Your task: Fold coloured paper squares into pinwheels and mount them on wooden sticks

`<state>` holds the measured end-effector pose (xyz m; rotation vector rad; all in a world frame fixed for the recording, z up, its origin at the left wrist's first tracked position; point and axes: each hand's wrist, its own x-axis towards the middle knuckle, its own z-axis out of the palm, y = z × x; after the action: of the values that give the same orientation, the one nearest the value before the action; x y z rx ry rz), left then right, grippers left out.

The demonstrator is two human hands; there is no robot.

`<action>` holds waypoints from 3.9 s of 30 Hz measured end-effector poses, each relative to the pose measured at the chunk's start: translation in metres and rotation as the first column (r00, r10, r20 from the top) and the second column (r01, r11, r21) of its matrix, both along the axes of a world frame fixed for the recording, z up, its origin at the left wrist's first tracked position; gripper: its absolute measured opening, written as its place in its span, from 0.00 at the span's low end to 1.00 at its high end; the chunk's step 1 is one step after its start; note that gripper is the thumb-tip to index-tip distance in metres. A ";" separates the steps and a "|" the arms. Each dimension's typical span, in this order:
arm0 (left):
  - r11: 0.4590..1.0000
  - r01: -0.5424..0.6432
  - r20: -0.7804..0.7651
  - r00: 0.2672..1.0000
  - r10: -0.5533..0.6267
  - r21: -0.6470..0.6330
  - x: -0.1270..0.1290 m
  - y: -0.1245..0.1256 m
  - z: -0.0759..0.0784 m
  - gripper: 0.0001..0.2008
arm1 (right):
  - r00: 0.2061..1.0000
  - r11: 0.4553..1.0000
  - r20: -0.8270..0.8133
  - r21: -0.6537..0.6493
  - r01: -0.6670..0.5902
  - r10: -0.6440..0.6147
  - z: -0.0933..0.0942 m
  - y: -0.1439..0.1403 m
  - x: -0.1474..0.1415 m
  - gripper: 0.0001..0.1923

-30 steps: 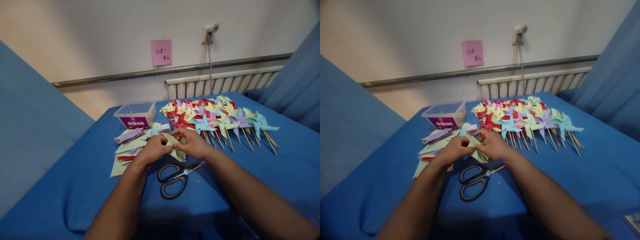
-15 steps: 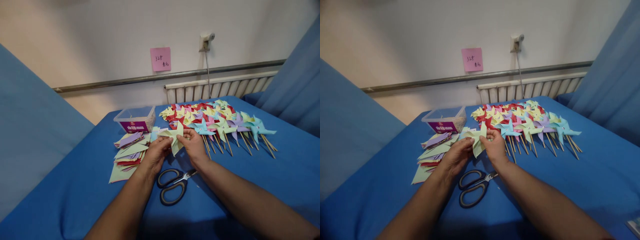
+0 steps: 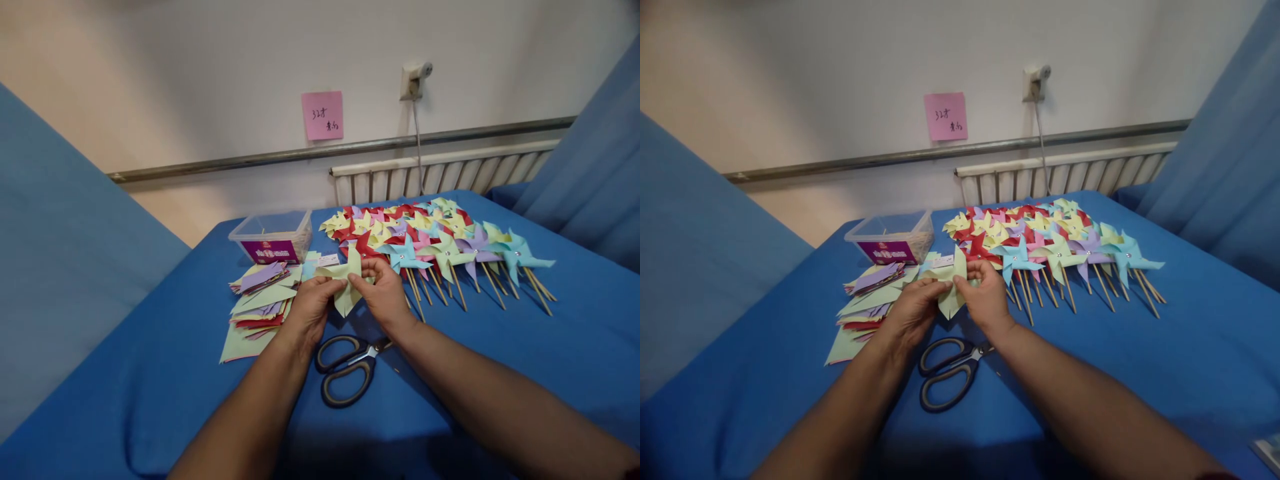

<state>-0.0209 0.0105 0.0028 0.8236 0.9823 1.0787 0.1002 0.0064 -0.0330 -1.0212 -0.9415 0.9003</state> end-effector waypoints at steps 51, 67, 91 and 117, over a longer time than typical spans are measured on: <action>1.000 -0.006 0.026 1.000 0.006 -0.008 -0.006 -0.001 0.015 0.11 | 0.759 0.948 0.609 0.315 0.036 -0.231 0.015 -0.011 0.017 0.08; 1.000 -0.010 -0.012 1.000 0.010 0.007 -0.005 0.000 0.012 0.11 | 0.808 0.977 0.566 0.207 0.053 -0.164 0.009 -0.008 0.014 0.11; 1.000 -0.009 -0.043 0.999 0.008 -0.008 -0.007 0.001 0.010 0.11 | 0.866 0.985 0.485 0.167 0.043 -0.120 0.009 -0.009 0.012 0.10; 0.999 0.045 0.032 0.998 -0.045 0.013 -0.008 0.000 0.015 0.11 | 0.959 0.964 -0.107 -0.021 -0.264 0.260 0.013 -0.002 0.009 0.18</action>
<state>-0.0288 0.0107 0.0177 0.8326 0.9269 1.0570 0.1097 0.0047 -0.0203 -0.8819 -0.9904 1.1837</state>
